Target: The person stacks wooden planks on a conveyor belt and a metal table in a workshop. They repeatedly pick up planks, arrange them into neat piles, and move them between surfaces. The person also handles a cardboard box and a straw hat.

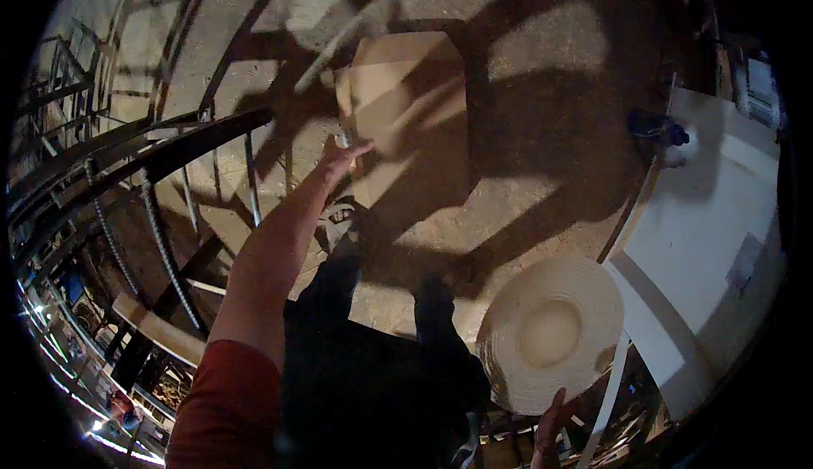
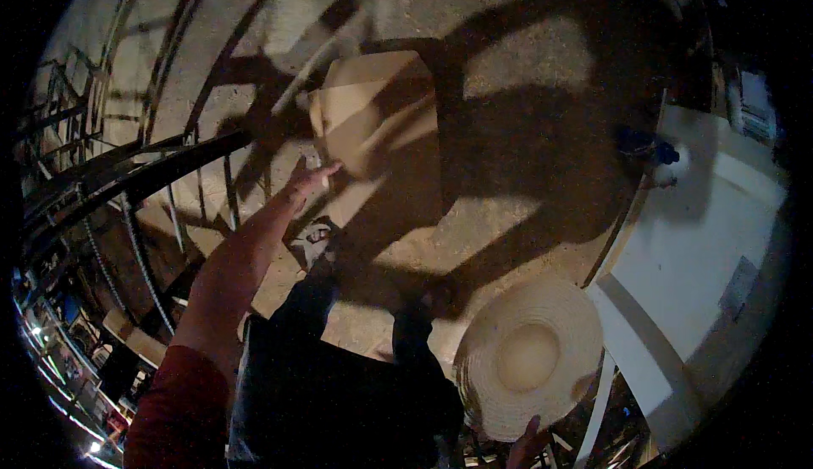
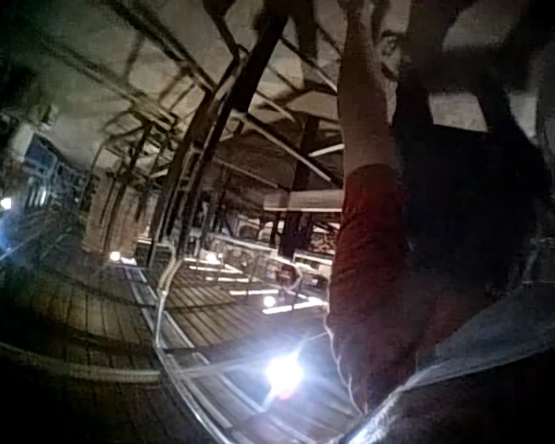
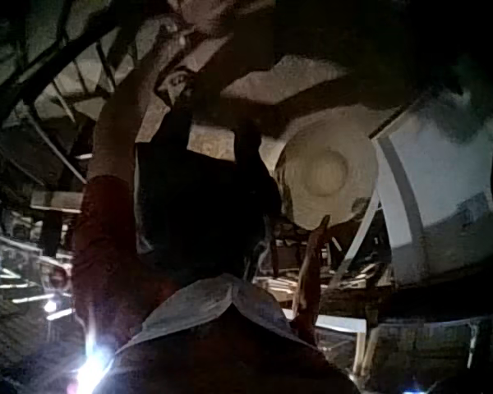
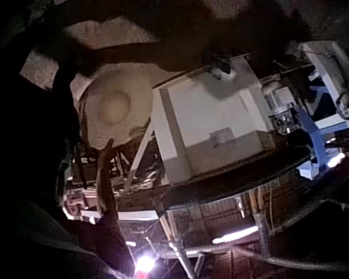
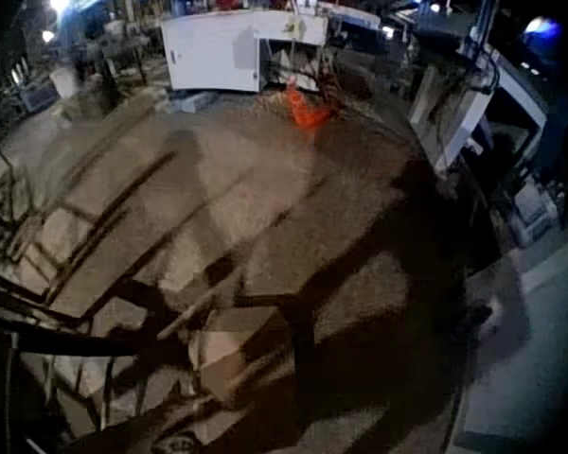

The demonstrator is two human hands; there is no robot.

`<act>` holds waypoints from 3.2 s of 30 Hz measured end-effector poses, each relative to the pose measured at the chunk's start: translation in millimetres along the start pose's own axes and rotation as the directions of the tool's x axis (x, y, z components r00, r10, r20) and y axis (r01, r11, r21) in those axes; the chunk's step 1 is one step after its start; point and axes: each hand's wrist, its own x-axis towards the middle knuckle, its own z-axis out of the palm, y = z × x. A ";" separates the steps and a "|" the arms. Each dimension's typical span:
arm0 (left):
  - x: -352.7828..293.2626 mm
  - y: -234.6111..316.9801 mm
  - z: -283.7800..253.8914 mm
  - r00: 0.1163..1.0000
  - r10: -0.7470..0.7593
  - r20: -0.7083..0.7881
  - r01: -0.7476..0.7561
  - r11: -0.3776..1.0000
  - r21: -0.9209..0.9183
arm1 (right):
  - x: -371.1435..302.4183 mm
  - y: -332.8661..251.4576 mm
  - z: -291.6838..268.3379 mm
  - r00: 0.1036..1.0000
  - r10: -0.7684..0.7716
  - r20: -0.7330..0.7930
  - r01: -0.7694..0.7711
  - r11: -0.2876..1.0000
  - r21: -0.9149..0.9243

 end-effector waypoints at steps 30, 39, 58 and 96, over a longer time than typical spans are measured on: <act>27.1 -42.3 141.5 0.929 0.339 0.151 -0.275 0.901 -0.335 | 132.8 -228.5 235.8 0.630 -0.309 0.712 0.329 0.937 0.116; -190.5 79.7 47.2 0.944 0.331 0.009 -0.297 0.859 -0.416 | 114.6 -207.9 33.0 0.963 -0.268 -0.039 0.261 0.956 -0.134; -491.8 289.2 -243.7 0.549 0.523 0.652 -0.330 0.852 -0.406 | -292.1 -422.7 -189.3 0.387 -0.833 0.395 0.772 0.527 0.355; -1046.2 -103.7 333.2 0.479 -0.132 0.868 -0.076 0.979 0.191 | -529.9 334.9 -432.4 0.372 0.321 -0.871 0.001 0.938 0.347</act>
